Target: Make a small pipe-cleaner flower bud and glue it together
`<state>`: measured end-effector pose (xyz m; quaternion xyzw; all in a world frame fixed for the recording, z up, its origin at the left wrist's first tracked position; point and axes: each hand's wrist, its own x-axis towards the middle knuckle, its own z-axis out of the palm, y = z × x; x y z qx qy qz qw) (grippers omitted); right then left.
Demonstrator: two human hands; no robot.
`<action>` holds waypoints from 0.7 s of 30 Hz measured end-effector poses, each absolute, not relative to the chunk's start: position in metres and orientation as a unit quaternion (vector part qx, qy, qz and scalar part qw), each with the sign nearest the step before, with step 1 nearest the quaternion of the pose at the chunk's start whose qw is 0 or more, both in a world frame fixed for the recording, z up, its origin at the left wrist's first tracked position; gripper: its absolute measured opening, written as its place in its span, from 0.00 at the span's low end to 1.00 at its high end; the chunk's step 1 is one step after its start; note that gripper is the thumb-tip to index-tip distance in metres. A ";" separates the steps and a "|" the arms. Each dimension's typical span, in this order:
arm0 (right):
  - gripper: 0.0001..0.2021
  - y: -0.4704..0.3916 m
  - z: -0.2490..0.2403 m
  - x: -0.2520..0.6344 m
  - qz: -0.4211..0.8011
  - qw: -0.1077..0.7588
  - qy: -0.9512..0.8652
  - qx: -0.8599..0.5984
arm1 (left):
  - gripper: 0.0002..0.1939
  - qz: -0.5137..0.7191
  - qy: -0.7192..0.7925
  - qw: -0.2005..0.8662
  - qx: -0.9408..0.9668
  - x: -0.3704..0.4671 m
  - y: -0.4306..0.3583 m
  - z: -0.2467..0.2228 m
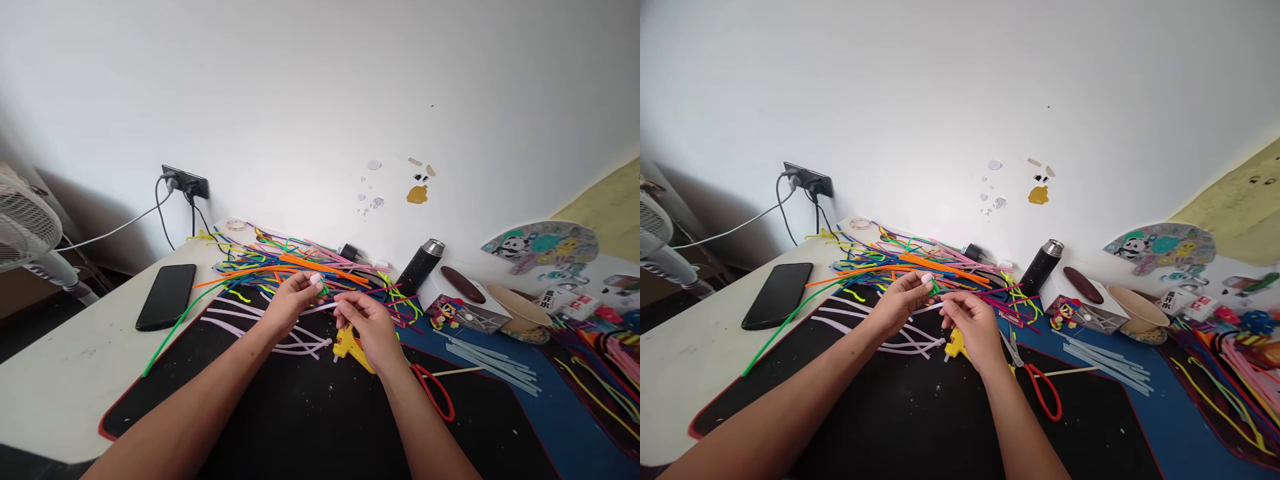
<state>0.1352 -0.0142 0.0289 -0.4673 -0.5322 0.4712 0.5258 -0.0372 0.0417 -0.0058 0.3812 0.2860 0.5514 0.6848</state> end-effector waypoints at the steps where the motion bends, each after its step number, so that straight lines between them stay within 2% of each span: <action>1: 0.15 -0.011 0.030 0.135 0.474 0.533 -0.529 -0.460 | 0.24 0.552 0.281 0.688 0.378 -0.037 0.042 -0.007; 9: 0.15 0.012 0.023 0.138 0.471 0.610 -0.489 -0.408 | 0.21 0.545 0.250 0.710 0.368 -0.038 0.046 -0.012; 21: 0.15 0.003 0.010 0.153 0.489 0.600 -0.482 -0.410 | 0.20 0.505 0.256 0.734 0.375 -0.033 0.034 -0.002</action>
